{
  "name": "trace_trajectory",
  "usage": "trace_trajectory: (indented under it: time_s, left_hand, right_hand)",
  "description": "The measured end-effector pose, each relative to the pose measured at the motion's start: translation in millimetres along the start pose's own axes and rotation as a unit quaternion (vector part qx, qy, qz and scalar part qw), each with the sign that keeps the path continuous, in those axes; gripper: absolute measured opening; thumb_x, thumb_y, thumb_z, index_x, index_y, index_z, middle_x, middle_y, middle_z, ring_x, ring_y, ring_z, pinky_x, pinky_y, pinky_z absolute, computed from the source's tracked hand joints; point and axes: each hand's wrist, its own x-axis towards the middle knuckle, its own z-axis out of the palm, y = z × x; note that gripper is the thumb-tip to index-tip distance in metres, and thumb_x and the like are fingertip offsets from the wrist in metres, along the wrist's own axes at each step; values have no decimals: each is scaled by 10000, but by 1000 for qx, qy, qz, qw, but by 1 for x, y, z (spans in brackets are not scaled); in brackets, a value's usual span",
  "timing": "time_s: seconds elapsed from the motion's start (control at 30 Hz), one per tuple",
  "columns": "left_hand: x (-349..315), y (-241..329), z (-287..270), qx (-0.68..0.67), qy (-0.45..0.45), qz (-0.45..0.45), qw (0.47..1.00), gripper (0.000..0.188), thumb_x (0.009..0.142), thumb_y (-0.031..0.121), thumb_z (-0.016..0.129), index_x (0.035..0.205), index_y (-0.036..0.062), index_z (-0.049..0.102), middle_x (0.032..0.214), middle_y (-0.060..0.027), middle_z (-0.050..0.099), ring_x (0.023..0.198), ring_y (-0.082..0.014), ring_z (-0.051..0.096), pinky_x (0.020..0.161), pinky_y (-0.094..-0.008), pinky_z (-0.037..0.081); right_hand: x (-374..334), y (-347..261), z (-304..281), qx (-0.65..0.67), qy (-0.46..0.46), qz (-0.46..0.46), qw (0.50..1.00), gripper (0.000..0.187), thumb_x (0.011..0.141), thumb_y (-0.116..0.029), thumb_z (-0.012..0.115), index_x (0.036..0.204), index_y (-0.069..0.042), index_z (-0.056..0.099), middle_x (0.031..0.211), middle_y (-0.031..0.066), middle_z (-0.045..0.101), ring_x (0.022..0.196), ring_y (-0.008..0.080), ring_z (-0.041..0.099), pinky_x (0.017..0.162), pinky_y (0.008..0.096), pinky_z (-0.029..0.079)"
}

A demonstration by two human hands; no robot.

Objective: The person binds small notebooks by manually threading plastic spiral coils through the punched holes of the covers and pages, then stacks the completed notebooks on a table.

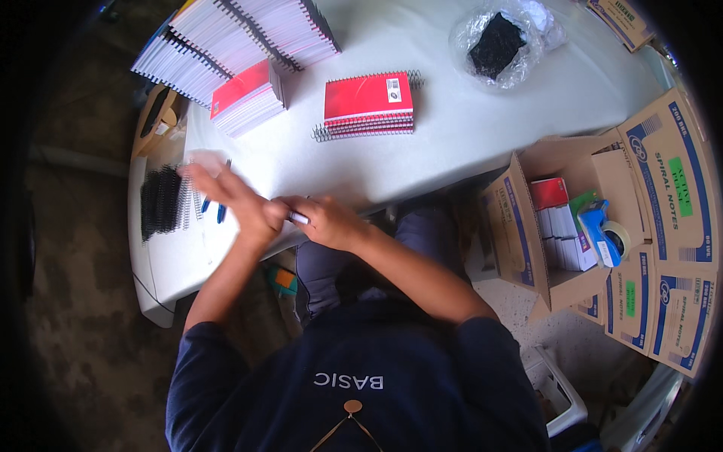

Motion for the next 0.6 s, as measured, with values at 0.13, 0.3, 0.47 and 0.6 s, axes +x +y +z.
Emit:
trace_trajectory:
  time_s: [0.13,0.3,0.47,0.6]
  left_hand:
    - [-86,8,-7,-66,-186,202,959,1081,756,754,374,1331,-151,236,1368,-392,220,1304,-560,123,1013,-657,-18]
    - [-3,14,-5,22,-25,94,995,960,844,683,320,1353,-125,216,1401,-371,167,1325,-540,57,1022,-634,-39]
    - [-85,25,-5,-116,-216,114,963,1021,805,702,383,1360,-134,194,1407,-336,206,1314,-527,144,1025,-638,-2]
    - [-27,28,-22,-2,-148,89,985,617,888,461,470,1314,16,434,1354,-217,358,1301,-416,276,1058,-536,78]
  right_hand:
    - [9,-1,-3,-9,15,-1,1000,391,799,-47,620,1184,-41,550,1065,168,633,959,309,632,805,353,511]
    - [6,7,0,28,-29,25,999,315,831,-97,608,1137,-36,568,955,185,649,845,323,650,713,358,506]
    - [14,12,-3,61,8,46,997,302,843,-111,615,1126,-16,569,940,185,653,836,280,662,710,338,496]
    - [15,14,-9,133,32,49,989,252,841,-82,607,1080,-4,592,949,164,661,859,253,657,744,328,493]
